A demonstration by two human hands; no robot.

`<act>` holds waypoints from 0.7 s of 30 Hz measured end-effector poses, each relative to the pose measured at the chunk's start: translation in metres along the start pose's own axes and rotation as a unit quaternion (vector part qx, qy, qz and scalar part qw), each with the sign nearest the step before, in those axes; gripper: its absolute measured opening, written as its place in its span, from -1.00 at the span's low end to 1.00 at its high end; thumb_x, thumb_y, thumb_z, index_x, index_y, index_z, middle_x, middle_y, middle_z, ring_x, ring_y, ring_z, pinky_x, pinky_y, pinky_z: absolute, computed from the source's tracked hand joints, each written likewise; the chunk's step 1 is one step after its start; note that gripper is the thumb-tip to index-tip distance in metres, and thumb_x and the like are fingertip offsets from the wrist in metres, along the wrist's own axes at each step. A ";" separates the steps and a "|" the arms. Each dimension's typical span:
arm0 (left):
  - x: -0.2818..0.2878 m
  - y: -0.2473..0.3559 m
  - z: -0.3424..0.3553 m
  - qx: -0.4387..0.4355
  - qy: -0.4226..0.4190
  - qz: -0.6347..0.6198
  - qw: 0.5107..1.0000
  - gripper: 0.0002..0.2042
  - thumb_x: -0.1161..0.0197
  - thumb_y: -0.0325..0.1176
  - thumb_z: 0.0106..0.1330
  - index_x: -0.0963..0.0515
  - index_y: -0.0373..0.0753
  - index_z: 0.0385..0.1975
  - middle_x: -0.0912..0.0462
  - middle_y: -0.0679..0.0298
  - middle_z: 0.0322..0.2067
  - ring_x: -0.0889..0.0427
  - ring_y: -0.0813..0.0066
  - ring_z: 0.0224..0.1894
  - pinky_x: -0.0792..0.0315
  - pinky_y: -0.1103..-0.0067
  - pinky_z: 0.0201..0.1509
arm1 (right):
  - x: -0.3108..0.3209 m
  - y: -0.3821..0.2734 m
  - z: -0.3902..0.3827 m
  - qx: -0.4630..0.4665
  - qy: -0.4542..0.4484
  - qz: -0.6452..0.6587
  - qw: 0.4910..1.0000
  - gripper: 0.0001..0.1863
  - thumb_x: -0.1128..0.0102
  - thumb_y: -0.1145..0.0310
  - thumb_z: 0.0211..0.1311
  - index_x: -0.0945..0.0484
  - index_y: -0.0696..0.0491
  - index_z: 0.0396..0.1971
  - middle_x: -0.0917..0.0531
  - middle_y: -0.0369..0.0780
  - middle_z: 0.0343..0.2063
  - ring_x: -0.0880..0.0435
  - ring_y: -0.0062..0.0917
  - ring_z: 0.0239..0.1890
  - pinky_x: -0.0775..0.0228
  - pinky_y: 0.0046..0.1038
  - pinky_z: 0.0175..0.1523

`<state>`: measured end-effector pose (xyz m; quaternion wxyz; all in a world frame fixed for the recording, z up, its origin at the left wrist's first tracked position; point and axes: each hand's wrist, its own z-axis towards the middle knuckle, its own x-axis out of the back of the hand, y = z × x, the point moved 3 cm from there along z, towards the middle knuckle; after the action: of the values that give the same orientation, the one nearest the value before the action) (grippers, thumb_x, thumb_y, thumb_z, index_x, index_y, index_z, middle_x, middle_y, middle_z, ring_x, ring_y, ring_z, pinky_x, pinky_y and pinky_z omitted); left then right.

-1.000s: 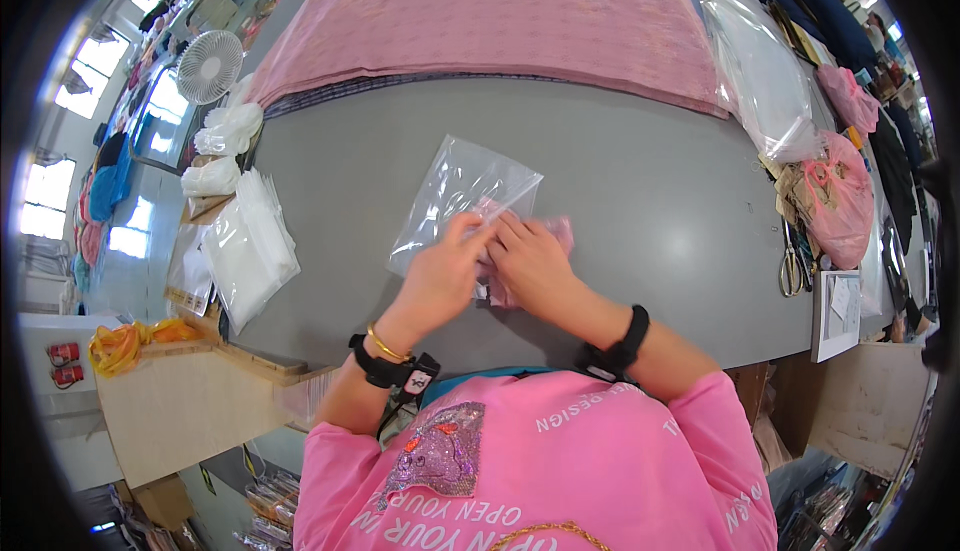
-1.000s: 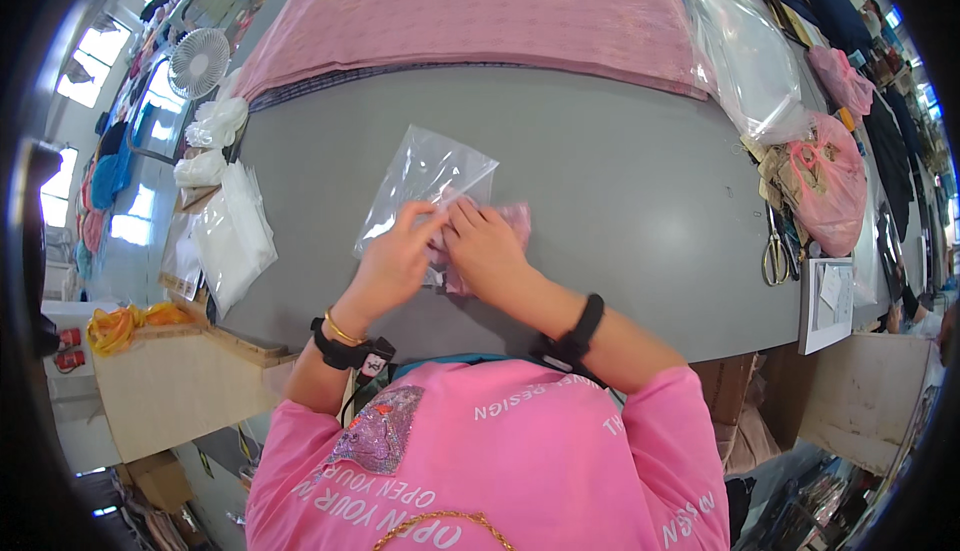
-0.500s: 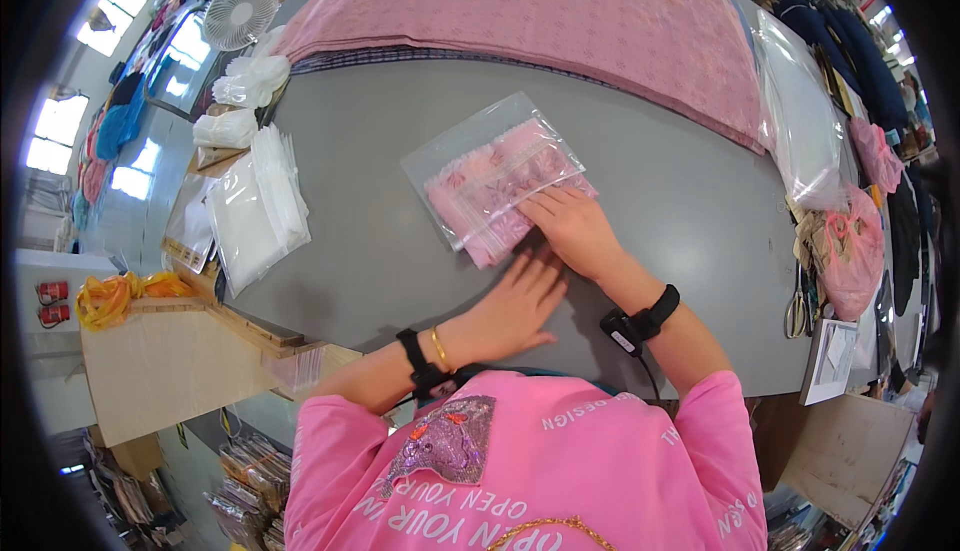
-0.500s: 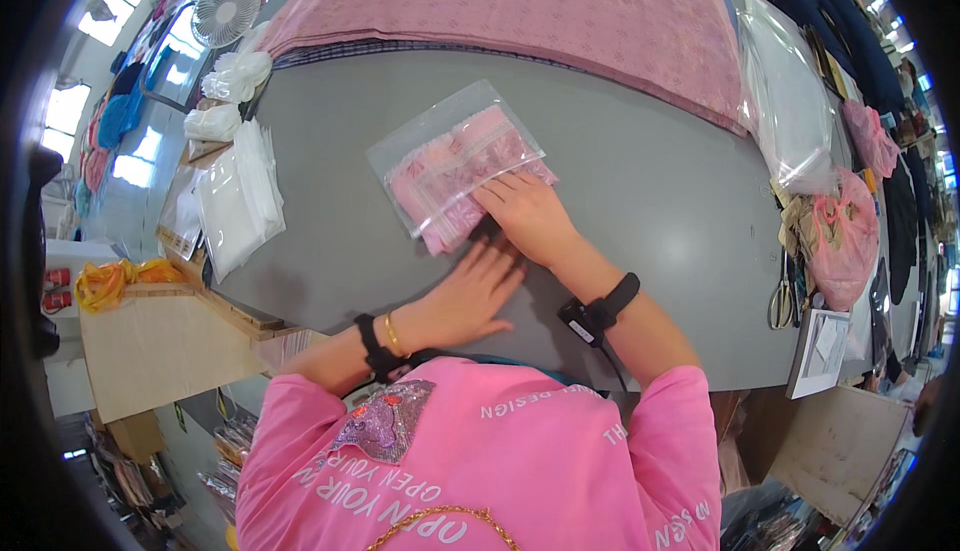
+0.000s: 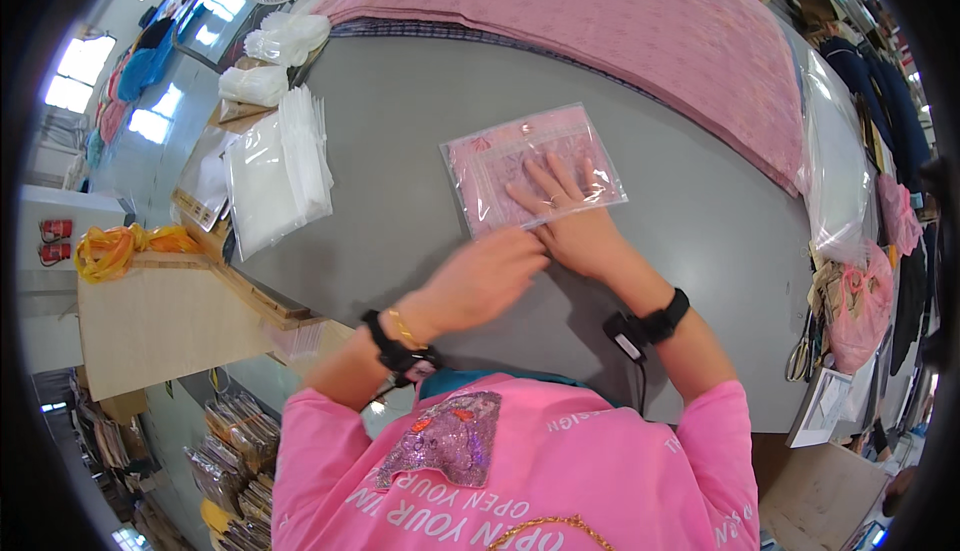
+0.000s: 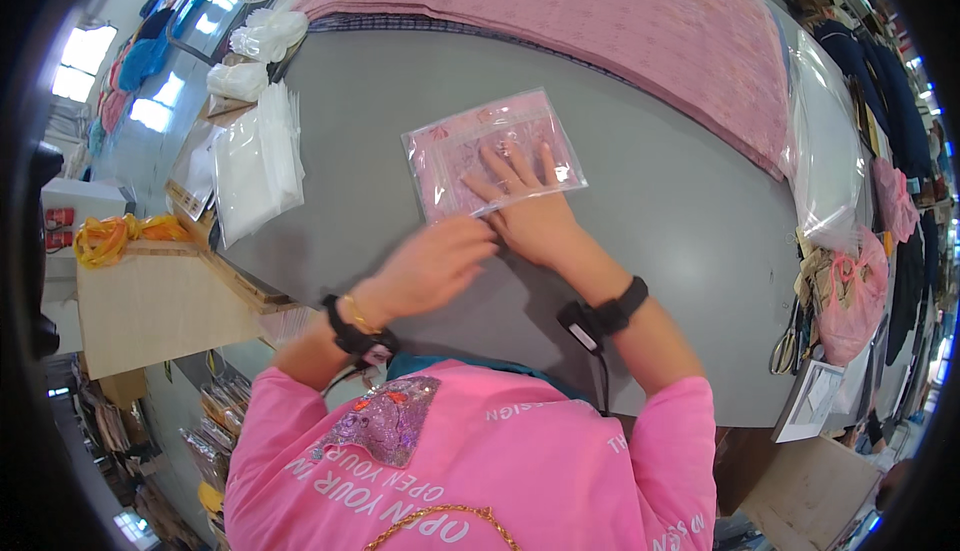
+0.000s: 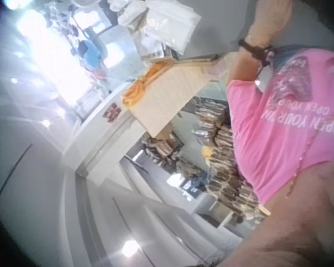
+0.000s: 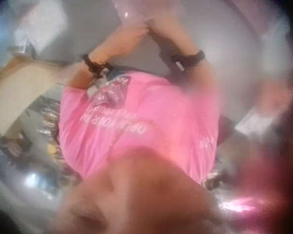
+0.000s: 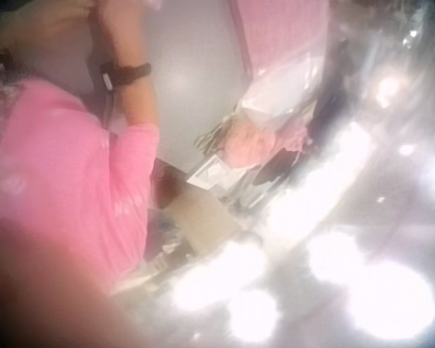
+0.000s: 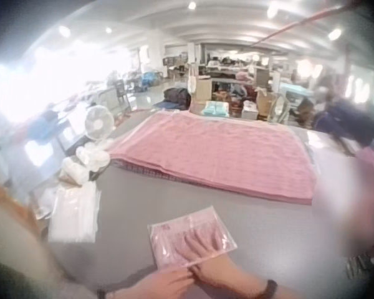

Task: The person repeatedly folds pink towels on a table and places each folded towel into a clear plastic bag. The person handles the towels and bags by hand, repeating the same folding and packaging steps throughout the clip.

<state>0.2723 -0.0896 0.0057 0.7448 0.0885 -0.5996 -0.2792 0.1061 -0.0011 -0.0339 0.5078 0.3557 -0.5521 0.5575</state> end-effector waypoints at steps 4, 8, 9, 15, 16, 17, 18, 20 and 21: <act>0.031 -0.044 -0.028 0.060 -0.027 -0.057 0.996 -0.62 -0.38 -0.46 0.19 -0.55 -0.28 0.03 -0.46 0.06 0.28 -0.42 0.11 0.38 -0.35 0.28 0.45 | 0.002 0.006 -0.034 0.057 0.030 0.053 0.996 -0.46 -0.29 0.26 0.29 -0.52 -0.08 0.28 -0.30 -0.11 0.48 -0.14 -0.13 0.56 0.15 0.04 0.60; 0.038 -0.054 -0.030 -0.022 -0.067 -0.031 0.997 -0.66 -0.38 -0.49 0.16 -0.56 -0.30 -0.04 -0.47 0.06 0.28 -0.39 0.08 0.42 -0.39 0.31 0.44 | 0.028 0.001 -0.055 0.021 0.034 0.209 0.977 -0.52 -0.41 0.29 0.18 -0.59 0.00 0.12 -0.49 -0.15 0.31 -0.40 -0.20 0.38 -0.20 -0.11 0.40; 0.037 -0.053 -0.028 -0.038 -0.068 -0.016 0.997 -0.68 -0.36 -0.50 0.18 -0.56 -0.31 -0.05 -0.48 0.05 0.27 -0.38 0.08 0.42 -0.39 0.31 0.44 | 0.035 -0.005 -0.060 -0.001 0.030 0.179 0.983 -0.53 -0.43 0.30 0.14 -0.60 0.01 0.08 -0.53 -0.16 0.24 -0.46 -0.22 0.31 -0.27 -0.14 0.33; 0.030 -0.044 -0.022 -0.106 -0.040 0.070 0.991 -0.78 -0.23 -0.56 0.25 -0.54 -0.44 -0.12 -0.54 -0.08 0.15 -0.42 -0.04 0.39 -0.37 0.20 0.46 | 0.032 -0.059 -0.031 0.078 0.164 0.060 0.982 -0.61 -0.51 0.26 -0.02 -0.59 0.01 -0.18 -0.59 -0.24 -0.13 -0.56 -0.34 -0.02 -0.40 -0.30 0.05; 0.027 -0.043 -0.022 -0.100 -0.054 0.084 0.990 -0.80 -0.21 -0.56 0.26 -0.54 -0.47 -0.14 -0.55 -0.10 0.14 -0.42 -0.06 0.38 -0.36 0.17 0.47 | 0.024 -0.063 -0.024 0.080 0.146 0.081 0.983 -0.67 -0.47 0.27 0.00 -0.59 0.02 -0.23 -0.58 -0.25 -0.17 -0.56 -0.36 -0.03 -0.40 -0.31 0.04; 0.026 -0.041 -0.021 -0.089 -0.025 0.061 0.994 -0.81 -0.21 -0.57 0.25 -0.53 -0.48 -0.16 -0.54 -0.11 0.13 -0.41 -0.08 0.39 -0.33 0.14 0.49 | 0.013 -0.066 -0.018 0.085 0.124 0.104 0.983 -0.72 -0.43 0.28 0.02 -0.59 0.03 -0.28 -0.57 -0.26 -0.20 -0.55 -0.37 -0.04 -0.40 -0.31 0.04; 0.026 -0.040 -0.021 -0.070 -0.014 0.043 0.997 -0.82 -0.21 -0.58 0.23 -0.52 -0.49 -0.19 -0.54 -0.12 0.13 -0.40 -0.10 0.39 -0.30 0.12 0.51 | 0.006 -0.067 -0.015 0.095 0.128 0.092 0.983 -0.75 -0.37 0.29 0.05 -0.59 0.04 -0.29 -0.57 -0.26 -0.22 -0.55 -0.38 -0.06 -0.40 -0.32 0.03; 0.022 -0.036 -0.020 -0.040 -0.007 0.022 0.999 -0.83 -0.22 -0.61 0.21 -0.50 -0.51 -0.22 -0.53 -0.13 0.14 -0.38 -0.13 0.40 -0.26 0.08 0.53 | -0.007 -0.068 -0.011 0.128 0.134 0.071 0.980 -0.82 -0.27 0.31 0.10 -0.58 0.05 -0.31 -0.55 -0.27 -0.26 -0.55 -0.39 -0.10 -0.40 -0.34 0.01; 0.020 -0.035 -0.020 -0.029 -0.012 0.018 0.999 -0.82 -0.23 -0.63 0.19 -0.50 -0.52 -0.22 -0.52 -0.13 0.16 -0.38 -0.15 0.40 -0.25 0.07 0.53 | -0.010 -0.065 -0.013 0.151 0.120 0.055 0.980 -0.83 -0.23 0.32 0.10 -0.58 0.04 -0.32 -0.55 -0.27 -0.26 -0.55 -0.40 -0.11 -0.39 -0.35 0.00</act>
<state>0.2824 -0.1333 0.0009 0.7449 0.0532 -0.6014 -0.2838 0.1731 0.0017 -0.0281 0.4798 0.3280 -0.4155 0.6997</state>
